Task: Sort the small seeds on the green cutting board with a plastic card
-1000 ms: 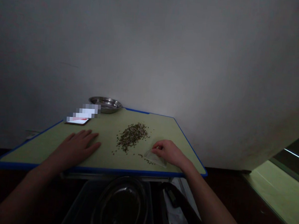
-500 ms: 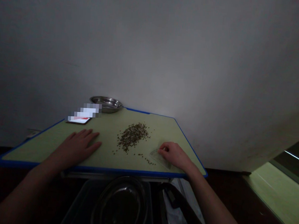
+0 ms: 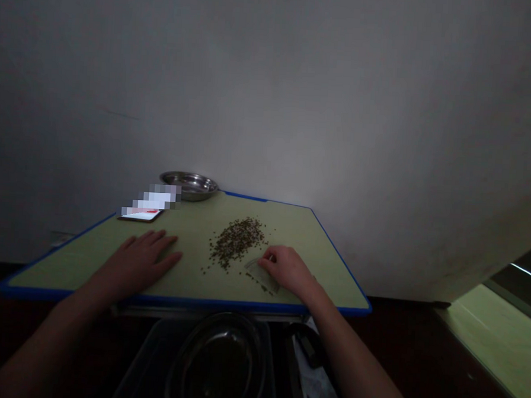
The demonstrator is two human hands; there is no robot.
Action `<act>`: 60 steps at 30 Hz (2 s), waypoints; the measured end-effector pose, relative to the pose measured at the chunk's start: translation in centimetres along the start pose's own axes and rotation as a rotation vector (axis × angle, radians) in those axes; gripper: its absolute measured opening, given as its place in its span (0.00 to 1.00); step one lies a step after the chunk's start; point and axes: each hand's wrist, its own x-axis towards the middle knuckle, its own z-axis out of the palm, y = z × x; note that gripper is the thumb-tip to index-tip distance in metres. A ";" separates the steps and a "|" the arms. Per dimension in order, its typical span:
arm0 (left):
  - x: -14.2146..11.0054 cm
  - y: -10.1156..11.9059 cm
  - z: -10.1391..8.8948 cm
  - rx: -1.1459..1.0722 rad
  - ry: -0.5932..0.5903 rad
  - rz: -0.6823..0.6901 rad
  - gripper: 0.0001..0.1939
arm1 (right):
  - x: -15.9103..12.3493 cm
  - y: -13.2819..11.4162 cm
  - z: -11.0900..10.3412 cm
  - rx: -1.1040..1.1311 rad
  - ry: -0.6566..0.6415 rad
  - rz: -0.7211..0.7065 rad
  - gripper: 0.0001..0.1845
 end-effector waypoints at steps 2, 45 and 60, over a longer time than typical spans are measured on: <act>0.0 0.0 -0.1 -0.001 -0.002 0.002 0.29 | 0.1 -0.3 0.1 0.006 -0.002 -0.021 0.10; -0.2 0.2 -0.3 -0.008 -0.009 -0.012 0.30 | -2.5 -0.6 0.0 0.026 -0.036 0.006 0.10; -0.2 0.1 0.2 -0.014 0.030 0.012 0.30 | -1.7 -2.1 0.8 0.095 -0.106 -0.116 0.08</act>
